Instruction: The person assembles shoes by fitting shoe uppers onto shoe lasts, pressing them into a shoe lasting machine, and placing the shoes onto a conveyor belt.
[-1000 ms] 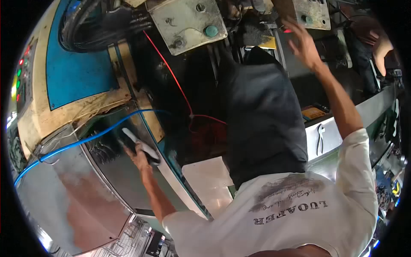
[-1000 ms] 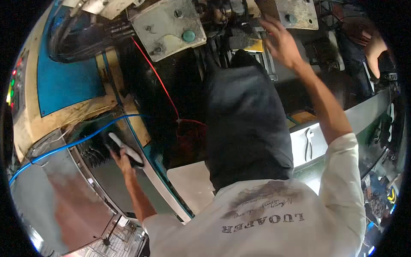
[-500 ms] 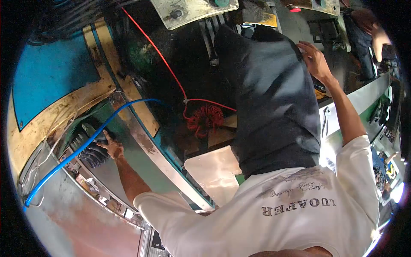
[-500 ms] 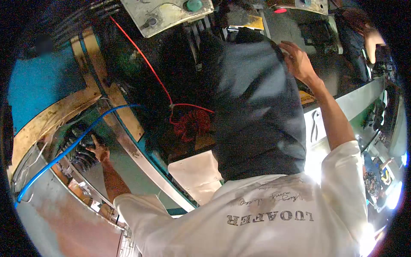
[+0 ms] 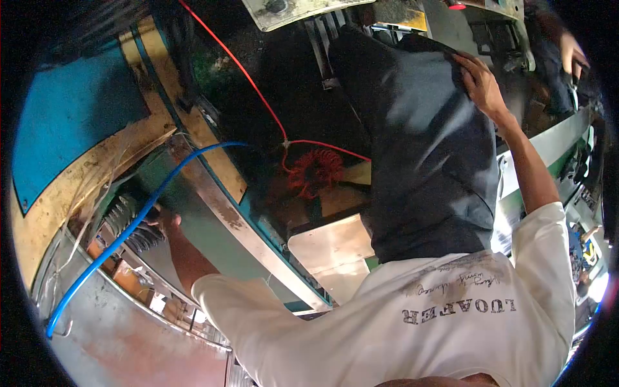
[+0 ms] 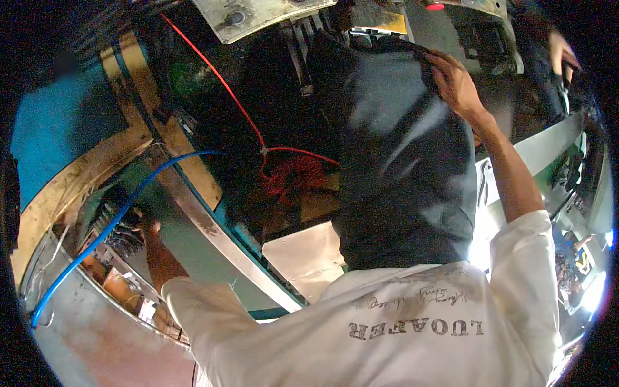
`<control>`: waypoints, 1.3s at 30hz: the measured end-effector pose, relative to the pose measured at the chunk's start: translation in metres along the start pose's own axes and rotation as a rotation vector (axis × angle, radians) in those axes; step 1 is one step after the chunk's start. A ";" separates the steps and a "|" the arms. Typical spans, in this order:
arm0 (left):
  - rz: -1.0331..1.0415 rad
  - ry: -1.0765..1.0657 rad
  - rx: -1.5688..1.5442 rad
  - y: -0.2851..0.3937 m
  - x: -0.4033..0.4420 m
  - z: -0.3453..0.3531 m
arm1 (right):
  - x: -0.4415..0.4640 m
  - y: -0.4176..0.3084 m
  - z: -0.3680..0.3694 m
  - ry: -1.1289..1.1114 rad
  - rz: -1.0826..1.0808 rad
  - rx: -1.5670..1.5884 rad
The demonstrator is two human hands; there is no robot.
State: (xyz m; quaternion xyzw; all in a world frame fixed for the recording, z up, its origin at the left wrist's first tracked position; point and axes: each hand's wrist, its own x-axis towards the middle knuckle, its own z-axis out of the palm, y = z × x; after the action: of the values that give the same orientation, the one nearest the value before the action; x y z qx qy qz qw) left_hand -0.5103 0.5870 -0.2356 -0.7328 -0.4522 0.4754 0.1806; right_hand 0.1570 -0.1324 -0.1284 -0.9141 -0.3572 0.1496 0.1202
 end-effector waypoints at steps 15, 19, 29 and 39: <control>0.384 0.174 -0.922 0.075 -0.207 -0.031 | 0.000 -0.039 0.041 0.313 -0.002 0.067; 0.631 0.784 -1.332 0.168 -0.266 -0.133 | -0.014 -0.037 0.017 0.092 0.011 0.038; 0.967 0.903 -0.841 0.469 -0.415 -0.380 | -0.042 -0.031 0.033 0.263 0.121 0.119; 0.833 0.654 -0.735 0.488 -0.443 -0.422 | -0.039 -0.018 0.015 0.123 0.182 0.189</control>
State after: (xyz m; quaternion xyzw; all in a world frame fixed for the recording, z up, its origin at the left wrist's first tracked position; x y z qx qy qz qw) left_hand 0.0305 0.0307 -0.1345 -0.9681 -0.1847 0.0719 -0.1532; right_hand 0.1136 -0.1446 -0.1294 -0.9347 -0.2492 0.1366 0.2136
